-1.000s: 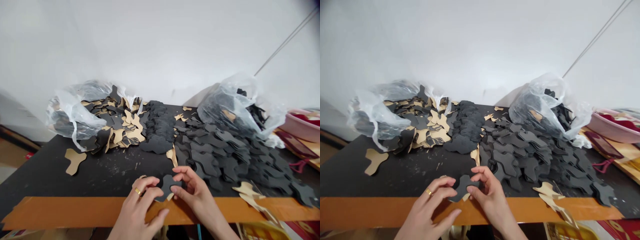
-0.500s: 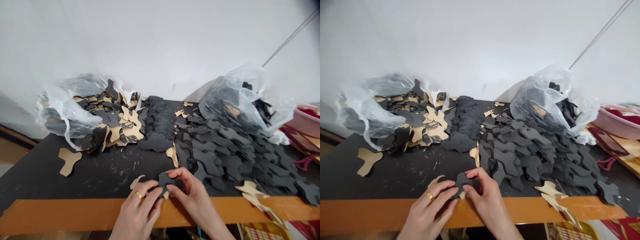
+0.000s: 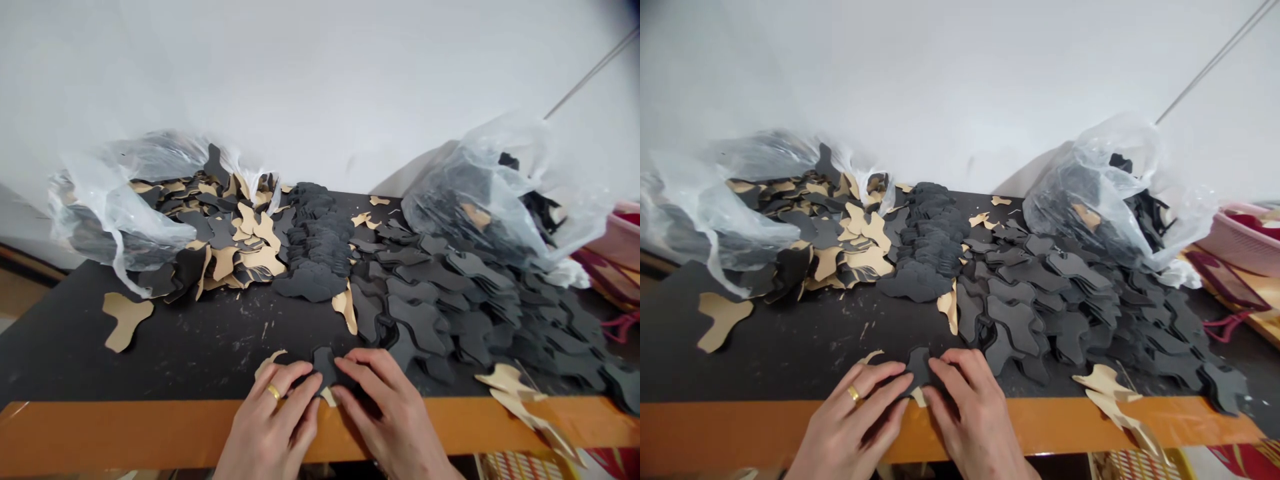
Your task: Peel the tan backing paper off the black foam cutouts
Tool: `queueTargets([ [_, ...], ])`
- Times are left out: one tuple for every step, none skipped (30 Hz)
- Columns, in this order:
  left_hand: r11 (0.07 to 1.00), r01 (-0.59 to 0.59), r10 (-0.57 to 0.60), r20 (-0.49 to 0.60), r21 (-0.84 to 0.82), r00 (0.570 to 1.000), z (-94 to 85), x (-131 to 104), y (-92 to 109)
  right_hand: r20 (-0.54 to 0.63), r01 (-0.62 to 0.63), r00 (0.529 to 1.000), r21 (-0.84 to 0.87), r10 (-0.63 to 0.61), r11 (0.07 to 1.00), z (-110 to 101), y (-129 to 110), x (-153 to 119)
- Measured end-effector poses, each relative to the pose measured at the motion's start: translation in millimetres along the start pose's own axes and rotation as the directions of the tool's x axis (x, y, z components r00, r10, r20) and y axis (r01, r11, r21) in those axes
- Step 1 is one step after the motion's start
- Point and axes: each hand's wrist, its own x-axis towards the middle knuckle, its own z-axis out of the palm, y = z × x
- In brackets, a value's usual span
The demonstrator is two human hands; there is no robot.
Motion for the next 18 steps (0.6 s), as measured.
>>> queueTargets([
  [1.0,0.004,-0.004,0.008,0.006,1.0,-0.1,0.6,0.0,-0.003,0.002,1.0,-0.004,-0.002,1.0,0.2,0.0,0.0],
  [1.0,0.006,-0.006,0.016,0.011,1.0,0.0,1.1,0.0,-0.004,0.003,1.0,-0.007,-0.003,1.0,0.5,0.1,-0.1],
  [1.0,0.007,-0.007,0.028,0.015,1.0,0.2,1.3,0.0,-0.004,0.004,1.0,-0.008,-0.004,1.0,0.8,0.2,-0.3],
  [1.0,0.008,-0.009,0.039,0.019,0.999,0.3,1.3,-0.1,-0.004,0.008,1.0,-0.011,-0.008,1.0,1.2,0.2,-0.6],
  [1.0,0.008,-0.009,0.044,0.021,0.999,0.5,1.2,-0.3,-0.006,0.011,1.0,-0.013,-0.011,1.0,1.5,0.3,-0.8],
  [1.0,0.007,-0.008,0.04,0.024,0.999,0.5,1.1,-0.5,-0.01,0.015,1.0,-0.017,-0.015,1.0,1.8,0.3,-1.0],
  [1.0,0.006,-0.007,0.038,0.027,0.999,0.4,1.1,-0.7,-0.013,0.018,1.0,-0.021,-0.018,1.0,2.0,0.2,-1.1],
  [1.0,0.004,-0.005,0.032,0.031,0.999,0.2,1.3,-0.9,-0.017,0.02,1.0,-0.025,-0.021,0.999,2.2,0.1,-1.1],
  [0.999,0.007,-0.008,0.03,0.036,1.0,-0.2,1.6,-1.1,-0.02,0.021,1.0,-0.029,-0.021,0.999,2.4,0.0,-1.1],
  [0.999,0.007,-0.009,0.035,0.04,0.999,-0.5,2.1,-1.1,-0.021,0.022,1.0,-0.032,-0.022,0.999,2.6,-0.1,-0.9],
  [0.999,0.007,-0.009,0.042,0.043,0.999,-0.7,2.7,-1.0,-0.023,0.024,0.999,-0.036,-0.025,0.999,2.9,-0.1,-0.8],
  [0.999,0.009,-0.011,0.048,0.045,0.999,-0.7,3.2,-0.9,-0.025,0.028,0.999,-0.04,-0.029,0.999,3.2,-0.1,-0.7],
  [0.999,0.011,-0.013,0.045,0.047,0.999,-0.5,3.5,-0.6,-0.025,0.03,0.999,-0.044,-0.031,0.999,3.5,0.1,-0.7],
  [0.999,0.013,-0.015,0.035,0.049,0.999,0.0,3.5,-0.4,-0.025,0.033,0.999,-0.047,-0.034,0.998,3.9,0.2,-0.8],
  [0.999,0.015,-0.016,0.027,0.049,1.0,0.6,3.2,-0.1,-0.021,0.033,0.999,-0.049,-0.034,0.998,4.2,0.4,-1.1],
  [0.999,0.017,-0.018,0.02,0.048,1.0,1.4,2.7,0.2,-0.015,0.032,0.999,-0.051,-0.033,0.998,4.5,0.6,-1.4],
  [0.999,0.021,-0.022,0.017,0.047,1.0,2.2,2.1,0.5,-0.007,0.032,0.999,-0.051,-0.032,0.998,4.7,0.6,-1.7],
  [0.999,0.023,-0.023,0.017,0.046,1.0,2.9,1.5,0.6,0.001,0.031,1.0,-0.052,-0.031,0.998,4.9,0.7,-2.1],
])
